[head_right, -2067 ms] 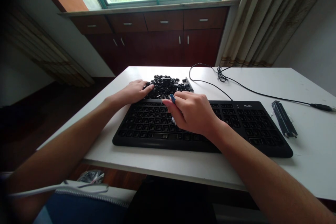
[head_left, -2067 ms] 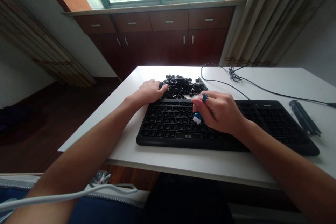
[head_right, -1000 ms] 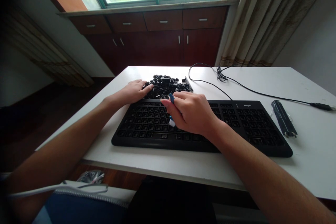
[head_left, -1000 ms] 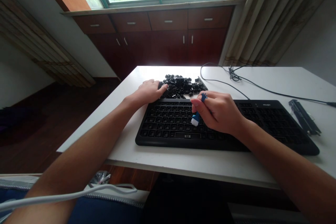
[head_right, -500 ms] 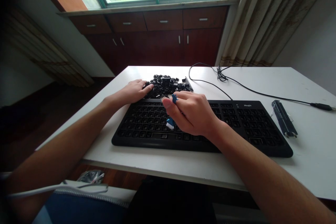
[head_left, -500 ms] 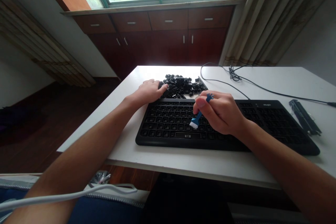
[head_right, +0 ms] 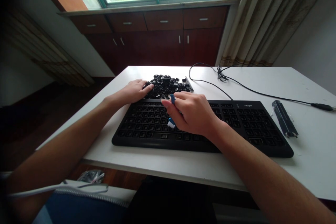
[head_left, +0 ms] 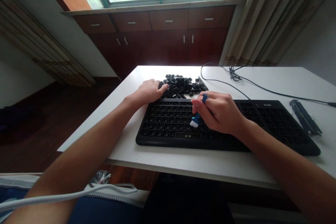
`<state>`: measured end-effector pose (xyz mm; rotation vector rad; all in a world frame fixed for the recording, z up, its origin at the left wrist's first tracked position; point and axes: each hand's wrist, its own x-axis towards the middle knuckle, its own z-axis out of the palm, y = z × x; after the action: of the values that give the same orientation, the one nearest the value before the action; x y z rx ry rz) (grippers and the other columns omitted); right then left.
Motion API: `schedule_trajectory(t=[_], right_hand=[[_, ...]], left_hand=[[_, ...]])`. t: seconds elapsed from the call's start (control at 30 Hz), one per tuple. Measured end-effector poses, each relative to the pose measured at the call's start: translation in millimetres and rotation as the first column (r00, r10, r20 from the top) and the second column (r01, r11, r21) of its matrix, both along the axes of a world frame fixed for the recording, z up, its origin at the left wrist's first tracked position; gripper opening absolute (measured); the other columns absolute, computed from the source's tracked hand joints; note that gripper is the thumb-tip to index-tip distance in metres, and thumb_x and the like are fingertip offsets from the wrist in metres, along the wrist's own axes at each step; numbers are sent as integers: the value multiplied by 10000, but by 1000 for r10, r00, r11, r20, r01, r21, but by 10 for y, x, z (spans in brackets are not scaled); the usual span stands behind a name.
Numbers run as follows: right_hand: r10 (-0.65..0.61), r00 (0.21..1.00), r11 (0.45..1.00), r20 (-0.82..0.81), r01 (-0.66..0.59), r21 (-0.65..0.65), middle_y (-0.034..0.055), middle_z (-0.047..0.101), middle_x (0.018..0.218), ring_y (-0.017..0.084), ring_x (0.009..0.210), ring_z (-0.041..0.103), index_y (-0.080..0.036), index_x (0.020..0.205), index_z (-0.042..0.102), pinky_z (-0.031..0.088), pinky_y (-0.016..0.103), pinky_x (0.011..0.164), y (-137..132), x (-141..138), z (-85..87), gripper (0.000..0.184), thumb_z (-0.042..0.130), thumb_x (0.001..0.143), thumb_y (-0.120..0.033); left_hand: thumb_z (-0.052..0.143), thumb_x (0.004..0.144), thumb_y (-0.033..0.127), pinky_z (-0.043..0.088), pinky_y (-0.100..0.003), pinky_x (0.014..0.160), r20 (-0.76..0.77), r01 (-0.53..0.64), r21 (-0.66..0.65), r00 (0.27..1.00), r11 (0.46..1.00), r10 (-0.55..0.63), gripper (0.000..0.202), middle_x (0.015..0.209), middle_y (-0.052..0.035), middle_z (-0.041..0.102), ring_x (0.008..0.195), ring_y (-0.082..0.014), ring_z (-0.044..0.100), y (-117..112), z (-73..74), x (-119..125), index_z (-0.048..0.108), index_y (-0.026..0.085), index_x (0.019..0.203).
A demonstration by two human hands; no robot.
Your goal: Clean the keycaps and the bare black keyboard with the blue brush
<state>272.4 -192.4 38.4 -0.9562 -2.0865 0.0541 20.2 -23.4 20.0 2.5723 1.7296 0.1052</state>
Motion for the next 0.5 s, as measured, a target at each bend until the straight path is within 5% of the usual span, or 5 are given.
schedule_trajectory(t=[0.17, 0.5], right_hand=[[-56, 998, 998, 23, 55, 27, 68, 691, 730, 127, 663, 635, -149, 767, 705, 448, 276, 641, -1, 8, 15, 475, 442, 1102, -361], [65, 997, 998, -45, -64, 17, 51, 639, 674, 132, 663, 600, -172, 737, 663, 430, 292, 630, -13, 7, 35, 540, 362, 1127, -394]], left_hand=[[241, 1008, 697, 463, -508, 1092, 0, 0, -4, 1000, 1000, 0, 799, 1342, -243, 655, 1281, -401, 586, 0, 0, 2, 676, 109, 1330], [248, 1011, 691, 456, -506, 1101, 9, 7, -9, 1000, 1000, -7, 802, 1354, -249, 650, 1297, -409, 581, -9, 10, -6, 670, 92, 1338]])
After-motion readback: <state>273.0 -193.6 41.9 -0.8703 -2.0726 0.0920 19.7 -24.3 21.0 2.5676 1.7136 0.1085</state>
